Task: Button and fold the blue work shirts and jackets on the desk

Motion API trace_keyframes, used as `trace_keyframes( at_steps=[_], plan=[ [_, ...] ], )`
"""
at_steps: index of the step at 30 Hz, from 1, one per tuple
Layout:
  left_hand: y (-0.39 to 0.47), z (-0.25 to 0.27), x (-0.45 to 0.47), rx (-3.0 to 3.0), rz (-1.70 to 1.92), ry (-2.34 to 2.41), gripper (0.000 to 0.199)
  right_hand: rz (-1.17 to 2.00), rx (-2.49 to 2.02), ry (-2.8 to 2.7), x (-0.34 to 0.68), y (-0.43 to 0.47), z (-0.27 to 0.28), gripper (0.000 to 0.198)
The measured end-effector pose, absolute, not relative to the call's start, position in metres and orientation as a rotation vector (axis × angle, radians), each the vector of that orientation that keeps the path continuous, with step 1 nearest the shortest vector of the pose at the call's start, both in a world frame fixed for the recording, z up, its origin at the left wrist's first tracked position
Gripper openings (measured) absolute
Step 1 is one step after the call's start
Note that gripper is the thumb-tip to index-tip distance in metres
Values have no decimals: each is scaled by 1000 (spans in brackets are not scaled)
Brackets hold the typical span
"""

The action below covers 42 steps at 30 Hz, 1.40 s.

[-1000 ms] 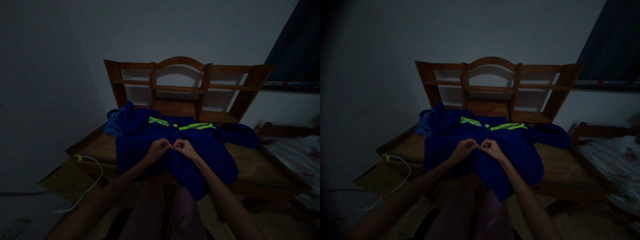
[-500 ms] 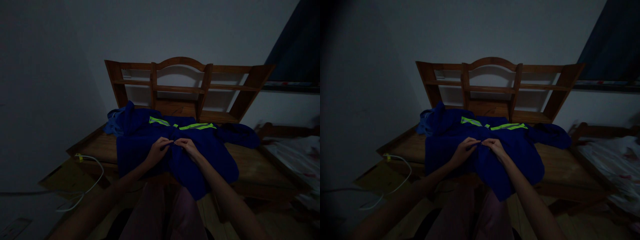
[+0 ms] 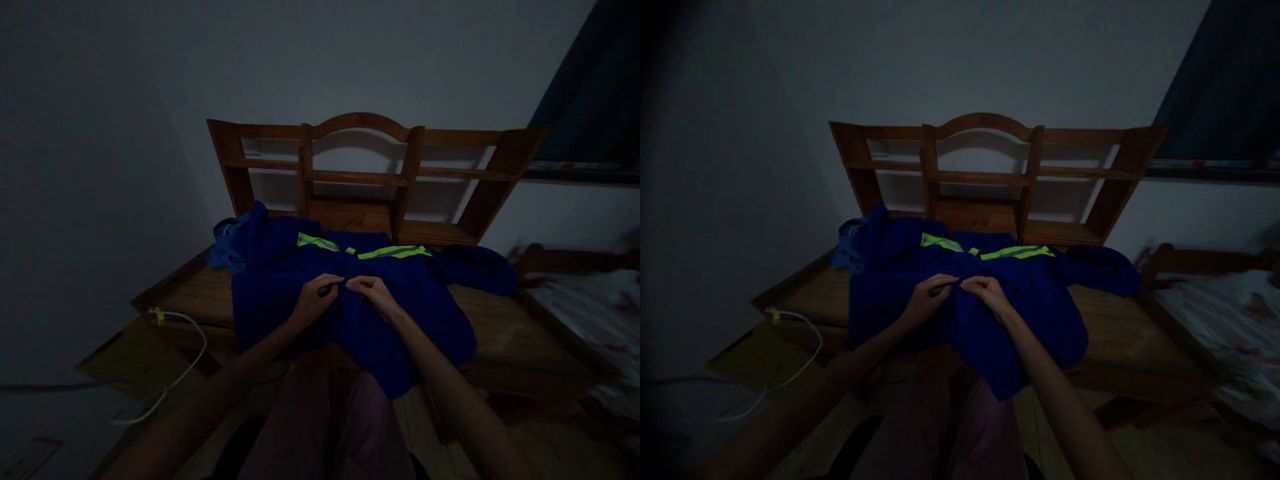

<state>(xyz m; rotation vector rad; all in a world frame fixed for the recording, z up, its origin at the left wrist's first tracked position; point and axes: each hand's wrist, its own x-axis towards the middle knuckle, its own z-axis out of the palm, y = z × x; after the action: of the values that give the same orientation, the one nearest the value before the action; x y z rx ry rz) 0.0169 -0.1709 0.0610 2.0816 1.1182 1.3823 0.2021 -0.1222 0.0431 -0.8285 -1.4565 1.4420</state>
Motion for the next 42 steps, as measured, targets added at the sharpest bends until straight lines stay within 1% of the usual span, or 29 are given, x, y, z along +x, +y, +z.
trace_keyframes(
  at_steps=[7,10,14,18,24,31,34,39,42],
  plan=[
    [-163,54,21,2035,1491,1161,20,1383,-800,-1503,202,-121,42,22],
    [-157,49,21,1952,1486,1154,17,1365,-815,-1515,202,-120,41,22],
    [-150,45,17,1788,1447,1050,19,1340,-839,-1535,202,-120,41,25],
    [-147,45,13,1673,1399,1027,25,1344,-856,-1552,202,-119,41,25],
    [-145,48,11,1842,1391,1063,20,1372,-852,-1565,203,-119,40,24],
    [-142,49,12,1859,1332,1051,22,1380,-849,-1561,205,-118,39,21],
    [-143,47,14,1949,1383,1108,23,1376,-821,-1571,205,-117,40,18],
    [-149,43,22,2162,1526,1198,17,1423,-832,-1509,205,-116,37,17],
    [-154,43,27,2266,1542,1219,22,1411,-866,-1485,206,-114,36,19]
  ],
)
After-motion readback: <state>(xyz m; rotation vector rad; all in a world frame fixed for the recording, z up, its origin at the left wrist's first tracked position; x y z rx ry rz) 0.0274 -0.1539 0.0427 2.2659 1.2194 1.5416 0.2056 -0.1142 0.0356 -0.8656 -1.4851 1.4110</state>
